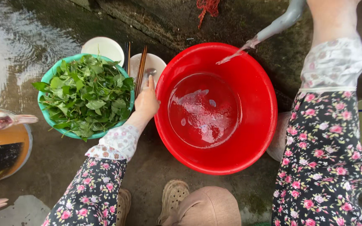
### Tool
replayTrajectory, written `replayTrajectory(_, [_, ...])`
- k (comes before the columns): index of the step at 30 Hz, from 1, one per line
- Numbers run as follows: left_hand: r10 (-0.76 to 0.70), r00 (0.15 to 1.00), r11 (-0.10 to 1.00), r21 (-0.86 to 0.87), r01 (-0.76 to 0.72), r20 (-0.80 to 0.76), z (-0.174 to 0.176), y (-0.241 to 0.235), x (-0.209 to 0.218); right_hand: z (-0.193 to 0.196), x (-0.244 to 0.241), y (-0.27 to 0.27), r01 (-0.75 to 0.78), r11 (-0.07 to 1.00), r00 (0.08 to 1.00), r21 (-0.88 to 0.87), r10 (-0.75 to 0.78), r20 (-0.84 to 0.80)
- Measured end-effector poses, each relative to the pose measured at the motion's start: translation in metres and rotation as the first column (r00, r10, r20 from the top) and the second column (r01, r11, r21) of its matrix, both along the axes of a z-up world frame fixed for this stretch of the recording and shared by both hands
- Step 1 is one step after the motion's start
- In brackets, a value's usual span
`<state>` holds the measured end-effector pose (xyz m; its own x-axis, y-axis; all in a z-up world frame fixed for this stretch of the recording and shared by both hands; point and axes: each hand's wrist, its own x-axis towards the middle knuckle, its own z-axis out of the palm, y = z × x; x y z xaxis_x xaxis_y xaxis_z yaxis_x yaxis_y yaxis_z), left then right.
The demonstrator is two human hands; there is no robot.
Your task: The person washes leafy green vegetables by hand in a red basin filled with water, repeatedly agitating and rinsing them. The person transfers the washed greens into a green colander and continues rinsing under running water.
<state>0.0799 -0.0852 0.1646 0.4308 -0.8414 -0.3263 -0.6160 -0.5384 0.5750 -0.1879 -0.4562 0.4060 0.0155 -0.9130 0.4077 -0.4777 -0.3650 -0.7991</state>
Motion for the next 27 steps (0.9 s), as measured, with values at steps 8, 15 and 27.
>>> replayTrajectory(8, [-0.016, 0.994, 0.834, -0.546, 0.072, 0.107, 0.024, 0.007, 0.030, -0.019, -0.023, 0.003, 0.071, 0.989, 0.933, 0.132, -0.113, 0.342])
replayTrajectory(15, [0.491, 0.871, 0.642, -0.683, -0.348, 0.018, 0.028, 0.066, 0.186, -0.093, 0.037, 0.106, 0.036, 0.962, 0.909, 0.272, -0.144, 0.390])
replayTrajectory(27, [0.520, 0.164, 0.390, 0.062, -0.919, -0.838, -0.105, 0.199, 0.285, -0.275, 0.220, 0.347, -0.582, 0.159, 0.733, 0.797, 0.528, 0.429])
